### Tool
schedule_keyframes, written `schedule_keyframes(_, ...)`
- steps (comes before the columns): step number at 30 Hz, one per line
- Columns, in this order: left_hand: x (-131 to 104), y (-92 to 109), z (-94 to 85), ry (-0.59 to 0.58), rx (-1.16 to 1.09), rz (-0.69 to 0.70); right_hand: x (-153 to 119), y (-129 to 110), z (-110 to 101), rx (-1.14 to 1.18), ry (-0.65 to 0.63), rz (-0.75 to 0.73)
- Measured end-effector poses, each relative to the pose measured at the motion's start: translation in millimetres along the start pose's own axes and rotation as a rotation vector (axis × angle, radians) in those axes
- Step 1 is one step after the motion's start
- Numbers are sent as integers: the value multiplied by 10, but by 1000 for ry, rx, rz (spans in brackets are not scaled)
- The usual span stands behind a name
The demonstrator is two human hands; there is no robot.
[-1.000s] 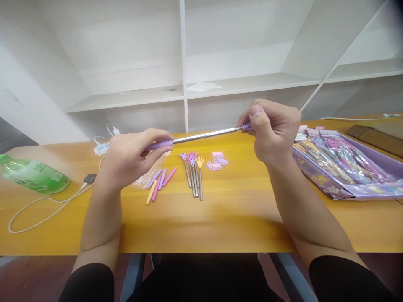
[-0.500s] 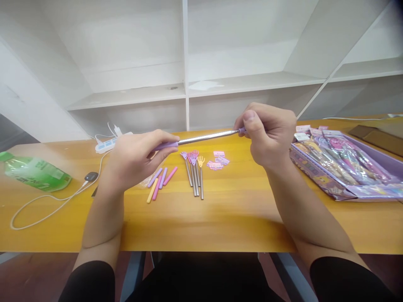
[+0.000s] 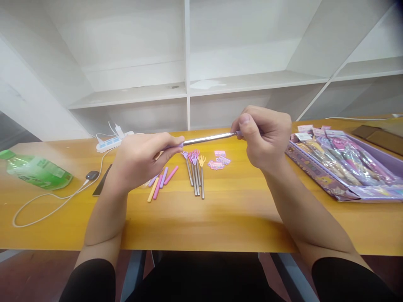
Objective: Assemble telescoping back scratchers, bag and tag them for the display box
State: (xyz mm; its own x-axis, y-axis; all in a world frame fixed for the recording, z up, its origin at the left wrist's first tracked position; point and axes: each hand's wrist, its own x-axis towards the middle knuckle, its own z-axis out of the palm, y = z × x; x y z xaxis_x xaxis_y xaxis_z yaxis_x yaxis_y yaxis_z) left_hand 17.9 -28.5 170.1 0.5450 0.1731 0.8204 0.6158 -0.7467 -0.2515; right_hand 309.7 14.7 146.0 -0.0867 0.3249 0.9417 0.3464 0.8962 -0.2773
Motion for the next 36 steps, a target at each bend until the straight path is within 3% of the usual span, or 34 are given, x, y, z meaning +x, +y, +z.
schedule_keyframes(10,22,71,38,0,-8,14,-89,-13,189,27,3,-44)
schedule_keyframes(19,25,158,79,-31,-34,-22,-97,-84,167,-19,2,-38)
schedule_keyframes(29,-23,275,-56,-126,12,-65,-141,-151,264,-64,7,-17)
schedule_keyframes(32,-33,206,-83,-87,-15,-29,-112,-208,168,-19,-52,-69)
schedule_keyframes(36,-10,74,-145,-88,-8,-38,-15,-308,-105,39,-303,-123)
